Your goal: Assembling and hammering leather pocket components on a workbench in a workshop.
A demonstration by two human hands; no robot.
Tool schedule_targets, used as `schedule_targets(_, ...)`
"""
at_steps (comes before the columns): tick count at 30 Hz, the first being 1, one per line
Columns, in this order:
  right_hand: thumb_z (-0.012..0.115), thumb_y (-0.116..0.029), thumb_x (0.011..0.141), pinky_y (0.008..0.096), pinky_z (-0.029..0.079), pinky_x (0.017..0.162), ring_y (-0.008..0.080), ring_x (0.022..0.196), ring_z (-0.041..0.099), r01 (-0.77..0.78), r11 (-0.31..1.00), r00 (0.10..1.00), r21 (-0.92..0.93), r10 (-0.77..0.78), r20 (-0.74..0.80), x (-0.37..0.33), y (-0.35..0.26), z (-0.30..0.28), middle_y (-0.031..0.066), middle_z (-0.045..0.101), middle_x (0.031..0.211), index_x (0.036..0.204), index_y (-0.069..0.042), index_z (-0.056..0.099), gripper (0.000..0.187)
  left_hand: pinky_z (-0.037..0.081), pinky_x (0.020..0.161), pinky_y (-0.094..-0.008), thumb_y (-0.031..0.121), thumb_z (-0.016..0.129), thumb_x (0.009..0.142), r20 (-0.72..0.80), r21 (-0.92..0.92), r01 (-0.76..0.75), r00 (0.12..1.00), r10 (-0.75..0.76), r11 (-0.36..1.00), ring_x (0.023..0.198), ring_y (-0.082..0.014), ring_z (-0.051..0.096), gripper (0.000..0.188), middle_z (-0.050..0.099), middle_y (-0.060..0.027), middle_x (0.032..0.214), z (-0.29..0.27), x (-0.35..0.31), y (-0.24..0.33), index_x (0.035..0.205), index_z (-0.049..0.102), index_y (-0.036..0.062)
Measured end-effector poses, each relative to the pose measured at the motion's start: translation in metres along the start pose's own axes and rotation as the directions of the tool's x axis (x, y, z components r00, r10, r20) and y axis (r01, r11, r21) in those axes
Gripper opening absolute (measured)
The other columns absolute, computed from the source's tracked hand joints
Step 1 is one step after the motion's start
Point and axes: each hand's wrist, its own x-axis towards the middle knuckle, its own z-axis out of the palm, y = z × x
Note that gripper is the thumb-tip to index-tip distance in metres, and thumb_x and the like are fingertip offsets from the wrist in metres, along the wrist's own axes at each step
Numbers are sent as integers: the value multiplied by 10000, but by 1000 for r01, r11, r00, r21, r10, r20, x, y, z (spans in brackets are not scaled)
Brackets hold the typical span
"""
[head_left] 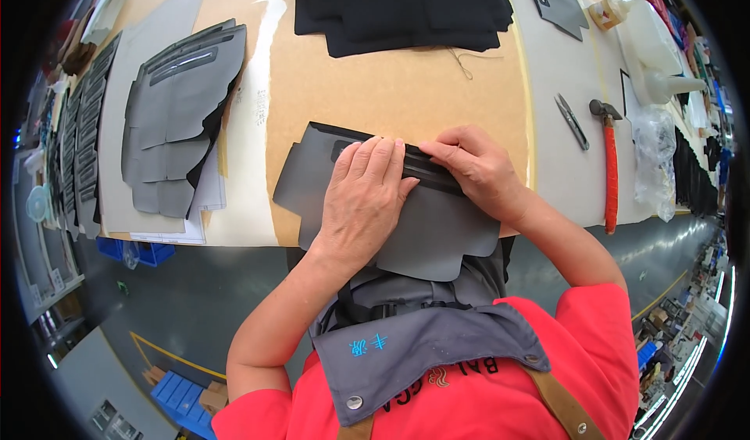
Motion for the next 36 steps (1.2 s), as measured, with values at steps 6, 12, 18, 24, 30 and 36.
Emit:
schedule_targets(6,695,-28,810,351,590,813,252,960,656,107,989,994,-105,-105,28,0,4,-5,63,688,1055,1170,-55,762,367,388,1124,-436,248,697,973,35,12,-15,999,15,1000,1296,-265,559,473,600,-105,1324,-9,2,4,1384,613,30)
schedule_targets(12,682,-63,805,339,588,819,241,959,653,96,994,995,-58,-97,-6,-13,15,-5,44,688,1054,1167,-64,760,370,396,1112,-423,214,676,988,47,-6,-63,997,63,998,1285,-274,573,473,607,-114,1337,-5,3,2,1413,597,22)
schedule_targets(18,683,-68,801,327,589,820,234,965,653,237,962,971,-138,-239,8,-12,17,-10,36,687,1043,1159,-66,759,367,394,1117,-436,221,677,989,84,35,-51,995,48,998,1293,-292,572,469,607,-125,1361,-10,2,10,1418,611,41)
schedule_targets(24,709,-48,775,333,589,777,233,932,644,146,988,989,-42,-147,-18,-22,21,-11,51,682,1041,1220,-53,749,446,382,1125,-461,244,671,997,83,50,-34,996,30,998,1317,-307,551,484,578,-141,1390,-5,-3,14,1446,599,78)
schedule_targets(30,697,-44,823,328,586,808,236,953,643,205,975,979,-90,-204,15,-23,20,-16,53,682,1040,1175,-58,759,358,355,1148,-477,272,678,996,100,67,-23,995,16,997,1343,-323,522,519,546,-157,1412,-5,-5,23,1469,580,84)
schedule_targets(36,690,-60,828,334,589,833,238,976,644,166,984,985,-68,-163,47,-27,18,-26,45,683,1050,1155,-61,762,335,319,1171,-518,304,681,997,94,52,-8,996,3,999,1348,-321,512,506,543,-153,1406,-2,-5,30,1472,589,156)
